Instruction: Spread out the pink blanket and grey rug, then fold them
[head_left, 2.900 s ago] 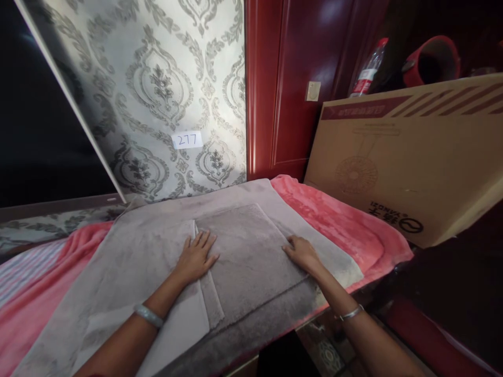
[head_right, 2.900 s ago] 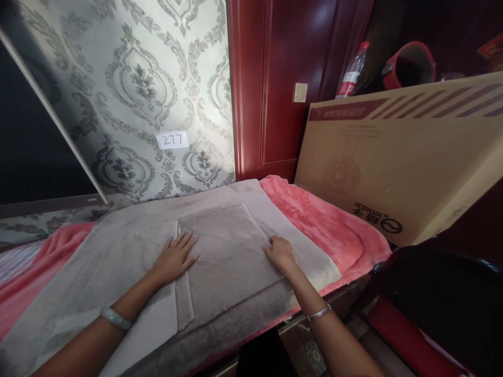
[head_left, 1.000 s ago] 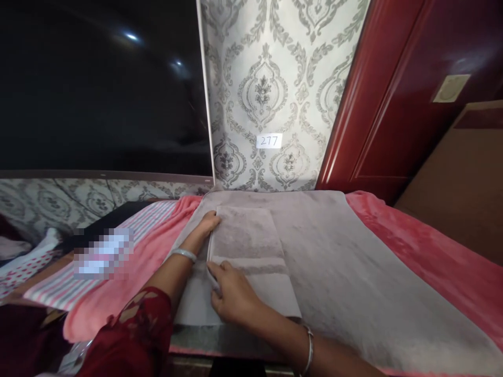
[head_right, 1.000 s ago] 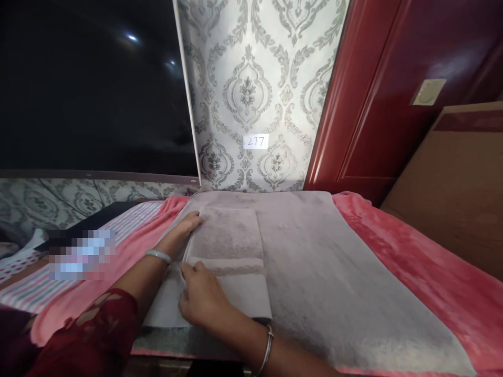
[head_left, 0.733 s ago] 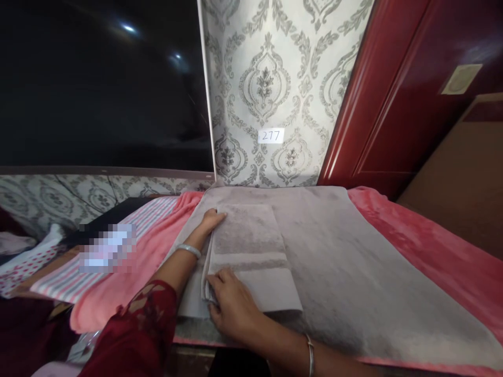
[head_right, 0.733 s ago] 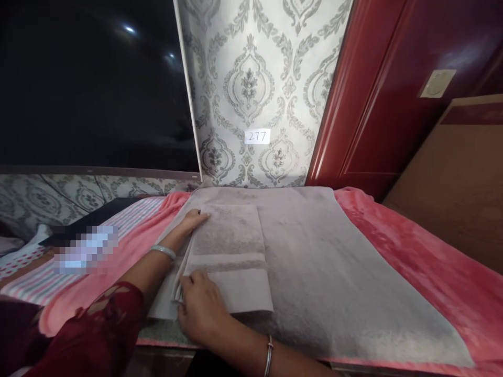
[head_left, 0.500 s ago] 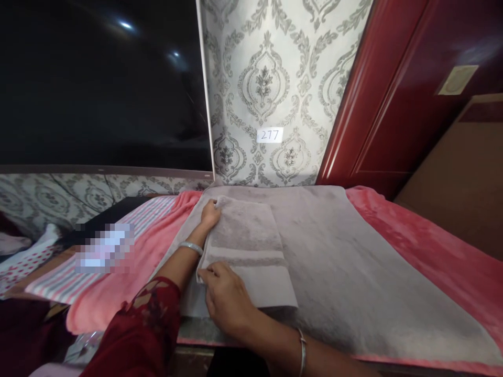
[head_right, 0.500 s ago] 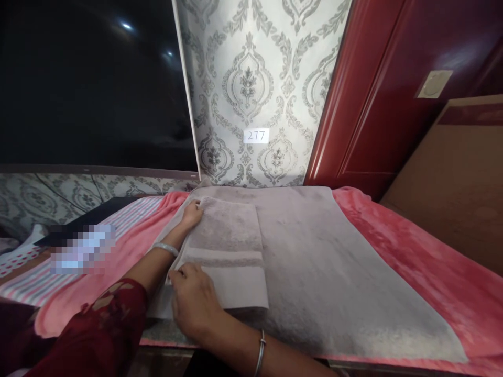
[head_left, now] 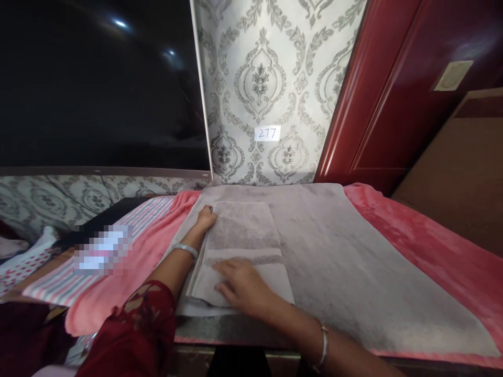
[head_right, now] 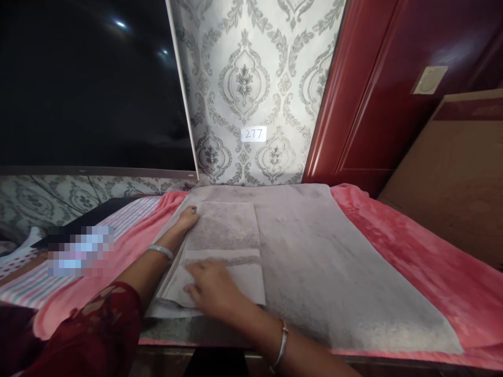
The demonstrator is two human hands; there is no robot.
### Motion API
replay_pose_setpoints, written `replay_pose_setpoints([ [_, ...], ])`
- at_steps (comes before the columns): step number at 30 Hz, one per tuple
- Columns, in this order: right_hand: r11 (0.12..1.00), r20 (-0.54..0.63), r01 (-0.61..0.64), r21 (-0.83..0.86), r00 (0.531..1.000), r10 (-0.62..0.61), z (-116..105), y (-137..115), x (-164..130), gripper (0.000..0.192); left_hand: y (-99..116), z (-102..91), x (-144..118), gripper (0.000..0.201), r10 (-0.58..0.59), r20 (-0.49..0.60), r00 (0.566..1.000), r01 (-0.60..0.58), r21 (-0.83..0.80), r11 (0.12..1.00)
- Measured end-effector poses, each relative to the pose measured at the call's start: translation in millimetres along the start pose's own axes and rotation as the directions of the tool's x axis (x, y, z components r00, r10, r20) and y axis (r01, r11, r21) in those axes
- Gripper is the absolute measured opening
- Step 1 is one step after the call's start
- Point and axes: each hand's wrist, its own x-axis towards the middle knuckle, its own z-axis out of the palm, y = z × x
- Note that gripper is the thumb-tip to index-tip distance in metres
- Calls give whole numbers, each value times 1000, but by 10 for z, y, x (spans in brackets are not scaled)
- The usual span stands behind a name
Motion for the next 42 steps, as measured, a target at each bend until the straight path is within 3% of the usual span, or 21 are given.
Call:
replay_pose_setpoints([
  [3, 986, -64, -110, -123, 993, 103, -263, 353, -98, 60, 29, -5, -122, 59, 7, 49, 999, -13, 121, 993],
  [7, 950, 71, -186, -249, 975, 209, -225, 739, -277, 71, 38, 95, -347, 60, 33, 60, 998, -47, 247, 968],
  [12, 942, 128, -199, -269, 962, 240, -54, 800, -371, 71, 59, 105, -444, 58, 38, 65, 997, -56, 320, 946],
  [17, 968, 124, -158, -197, 975, 184, -166, 838, -332, 66, 247, -74, -533, 54, 69, 59, 996, -86, 358, 930],
  [20, 974, 21, -147, -173, 988, 153, -276, 988, -189, 52, 372, -84, -761, 55, 238, 111, 965, -263, 365, 893],
  [24, 949, -123, -199, -246, 977, 173, -427, 1214, 201, 52, 346, 21, -1151, 66, 404, 303, 863, -492, 319, 810],
  [29, 897, -86, -247, -368, 969, 231, -485, 1495, 669, 59, 64, 139, -1387, 76, 391, 334, 858, -499, 357, 789],
  [35, 876, -38, -310, -371, 947, 319, -294, 1830, 726, 60, -91, 202, -1388, 74, 412, 323, 852, -511, 344, 788],
  [38, 864, -42, -324, -384, 941, 335, -336, 1832, 805, 57, -98, 208, -1385, 76, 417, 324, 849, -513, 319, 797],
  [42, 872, -131, -280, -401, 960, 248, -469, 1668, 1227, 51, -108, 206, -1396, 77, 417, 332, 846, -510, 276, 815],
])
